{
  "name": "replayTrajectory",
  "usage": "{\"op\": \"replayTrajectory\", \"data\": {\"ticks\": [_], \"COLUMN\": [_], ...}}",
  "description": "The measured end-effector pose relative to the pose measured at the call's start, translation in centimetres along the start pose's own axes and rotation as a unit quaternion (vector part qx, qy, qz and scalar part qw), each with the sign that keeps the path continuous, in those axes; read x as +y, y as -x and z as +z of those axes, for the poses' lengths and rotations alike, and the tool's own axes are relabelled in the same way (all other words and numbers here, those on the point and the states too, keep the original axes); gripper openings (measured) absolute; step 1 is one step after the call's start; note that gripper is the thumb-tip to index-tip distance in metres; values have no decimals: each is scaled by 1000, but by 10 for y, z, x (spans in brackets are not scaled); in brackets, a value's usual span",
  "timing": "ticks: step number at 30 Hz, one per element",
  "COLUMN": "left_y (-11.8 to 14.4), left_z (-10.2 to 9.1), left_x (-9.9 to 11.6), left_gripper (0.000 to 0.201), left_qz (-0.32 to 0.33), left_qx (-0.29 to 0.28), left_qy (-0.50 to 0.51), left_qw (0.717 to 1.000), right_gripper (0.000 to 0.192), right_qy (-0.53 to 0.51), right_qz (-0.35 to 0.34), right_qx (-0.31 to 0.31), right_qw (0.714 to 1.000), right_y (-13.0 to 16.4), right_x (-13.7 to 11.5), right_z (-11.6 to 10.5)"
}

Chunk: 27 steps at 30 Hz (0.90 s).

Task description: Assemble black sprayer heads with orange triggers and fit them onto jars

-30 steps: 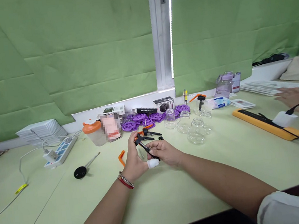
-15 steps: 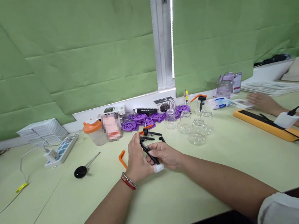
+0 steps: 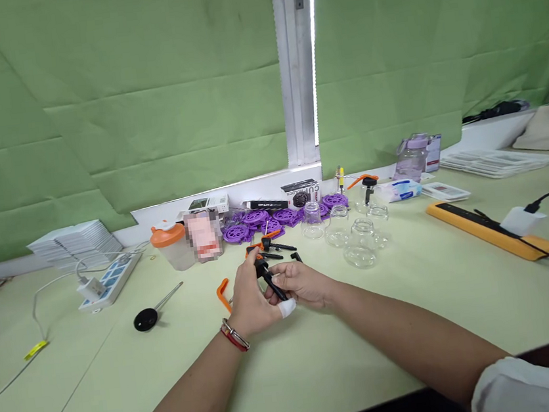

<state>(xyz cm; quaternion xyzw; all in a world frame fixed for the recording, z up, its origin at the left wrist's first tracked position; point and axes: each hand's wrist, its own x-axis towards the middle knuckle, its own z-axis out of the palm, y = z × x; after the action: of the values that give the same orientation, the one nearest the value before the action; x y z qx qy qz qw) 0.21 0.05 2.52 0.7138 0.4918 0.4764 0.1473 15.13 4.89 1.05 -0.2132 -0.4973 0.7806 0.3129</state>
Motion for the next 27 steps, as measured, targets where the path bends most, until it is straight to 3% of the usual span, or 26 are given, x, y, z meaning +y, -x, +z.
{"op": "replayTrajectory", "data": {"ticks": [4,6,7,10,13,16,19,27], "left_y": [-4,-6,-7,-8,-6,-5,-6,-12], "left_z": [-7,-13,-16,-22,-24,-23,-23,-24], "left_x": [-3,-2,0,3,3,2,1,0], "left_gripper": [103,99,97,82,61,49,50,56], "left_qz": [-31,-57,-76,-156,-245,-319,-365,-429], "left_qx": [-25,-46,-66,-141,-188,-214,-239,-297], "left_qy": [24,48,68,186,319,373,379,358], "left_qw": [999,996,993,960,896,845,816,775], "right_gripper": [31,18,13,13,17,17,15,18], "right_qy": [176,330,412,567,638,697,722,733], "right_qz": [-31,-54,-68,-108,-127,-112,-102,-106], "right_qx": [100,166,170,125,70,45,38,31], "right_qw": [979,928,892,807,756,707,683,672], "right_y": [-6,-7,-7,-7,-9,-13,-16,-16], "right_x": [-10,-13,-14,-13,-9,-5,-2,0], "right_z": [-28,-45,-51,-59,-51,-42,-40,-38]}}
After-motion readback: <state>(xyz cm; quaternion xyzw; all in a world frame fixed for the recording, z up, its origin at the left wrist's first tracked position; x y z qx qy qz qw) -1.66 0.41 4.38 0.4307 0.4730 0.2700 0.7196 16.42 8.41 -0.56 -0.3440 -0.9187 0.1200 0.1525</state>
